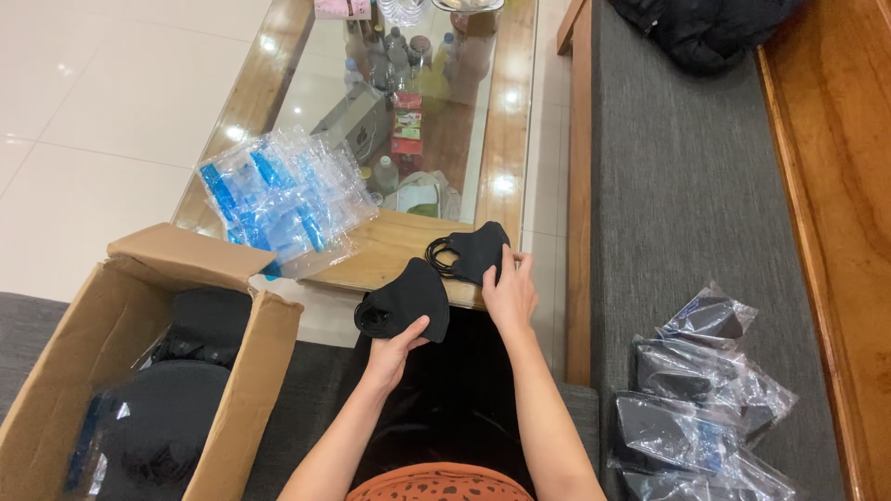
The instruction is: Packaging black face masks into individual plastic sleeves
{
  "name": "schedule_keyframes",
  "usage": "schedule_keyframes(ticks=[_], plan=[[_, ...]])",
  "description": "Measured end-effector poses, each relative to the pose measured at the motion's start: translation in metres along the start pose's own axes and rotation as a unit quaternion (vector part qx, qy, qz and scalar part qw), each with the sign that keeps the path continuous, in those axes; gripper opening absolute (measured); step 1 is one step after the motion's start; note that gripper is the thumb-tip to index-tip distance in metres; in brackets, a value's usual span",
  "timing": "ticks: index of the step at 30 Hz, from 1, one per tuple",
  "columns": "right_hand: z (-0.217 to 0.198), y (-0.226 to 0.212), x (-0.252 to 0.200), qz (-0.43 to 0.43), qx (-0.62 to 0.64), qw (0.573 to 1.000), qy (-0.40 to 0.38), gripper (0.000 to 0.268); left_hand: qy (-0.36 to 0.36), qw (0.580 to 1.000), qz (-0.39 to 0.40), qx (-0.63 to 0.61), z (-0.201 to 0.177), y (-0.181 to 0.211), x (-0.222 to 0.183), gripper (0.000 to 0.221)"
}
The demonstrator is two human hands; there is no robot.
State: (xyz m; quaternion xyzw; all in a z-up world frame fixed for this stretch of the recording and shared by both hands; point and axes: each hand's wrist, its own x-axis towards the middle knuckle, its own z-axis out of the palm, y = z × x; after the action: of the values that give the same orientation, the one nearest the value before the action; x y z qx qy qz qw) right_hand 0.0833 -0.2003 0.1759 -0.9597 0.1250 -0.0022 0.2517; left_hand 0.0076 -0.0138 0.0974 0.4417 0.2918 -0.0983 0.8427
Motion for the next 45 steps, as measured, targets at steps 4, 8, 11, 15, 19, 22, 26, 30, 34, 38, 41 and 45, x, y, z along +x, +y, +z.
schedule_keyframes(ticks=[4, 8, 11, 15, 19, 22, 26, 30, 34, 38, 41, 45], plan=[[0.005, 0.005, 0.001, 0.008, -0.013, 1.000, -0.002, 0.049, -0.024, 0.999, -0.010, 0.020, 0.014, 0.020, -0.007, 0.103], [0.008, 0.008, 0.003, 0.012, -0.012, 1.000, 0.001, 0.050, -0.041, 0.999, -0.014, 0.013, 0.017, 0.016, 0.009, 0.109], [0.005, 0.008, 0.001, 0.028, 0.020, 0.999, -0.002, 0.051, -0.031, 0.999, -0.011, 0.013, 0.014, 0.010, 0.010, 0.110], [-0.005, -0.012, -0.019, -0.037, 0.095, 0.993, 0.064, 0.043, -0.027, 1.000, 0.005, 0.009, 0.015, 0.009, 0.009, 0.101], [0.009, -0.023, -0.019, -0.115, 0.235, 0.964, 0.048, 0.027, -0.027, 0.999, 0.027, 0.005, 0.009, -0.007, 0.023, 0.085], [0.014, -0.034, -0.021, -0.165, 0.221, 0.960, 0.038, 0.030, -0.034, 0.999, 0.024, 0.011, 0.013, 0.001, 0.017, 0.076], [0.012, -0.049, -0.027, -0.241, 0.147, 0.957, 0.062, 0.034, -0.041, 0.996, 0.049, 0.065, 0.010, 0.000, 0.017, 0.068], [0.007, -0.053, -0.032, -0.280, 0.135, 0.945, 0.096, 0.023, -0.044, 0.995, 0.053, 0.078, 0.007, -0.007, 0.020, 0.064], [0.018, -0.040, -0.034, -0.265, 0.183, 0.942, 0.089, 0.014, -0.043, 0.995, 0.051, 0.070, 0.012, -0.004, 0.011, 0.063], [0.029, -0.025, -0.046, -0.263, 0.193, 0.941, 0.086, 0.013, -0.037, 0.998, 0.033, 0.031, 0.007, -0.007, 0.022, 0.072], [0.027, -0.025, -0.061, -0.268, 0.196, 0.939, 0.088, 0.013, -0.022, 0.999, 0.038, 0.006, 0.002, -0.016, 0.031, 0.076], [0.038, -0.020, -0.064, -0.289, 0.180, 0.933, 0.117, 0.011, -0.021, 0.999, 0.042, -0.013, -0.004, -0.026, 0.039, 0.072]])
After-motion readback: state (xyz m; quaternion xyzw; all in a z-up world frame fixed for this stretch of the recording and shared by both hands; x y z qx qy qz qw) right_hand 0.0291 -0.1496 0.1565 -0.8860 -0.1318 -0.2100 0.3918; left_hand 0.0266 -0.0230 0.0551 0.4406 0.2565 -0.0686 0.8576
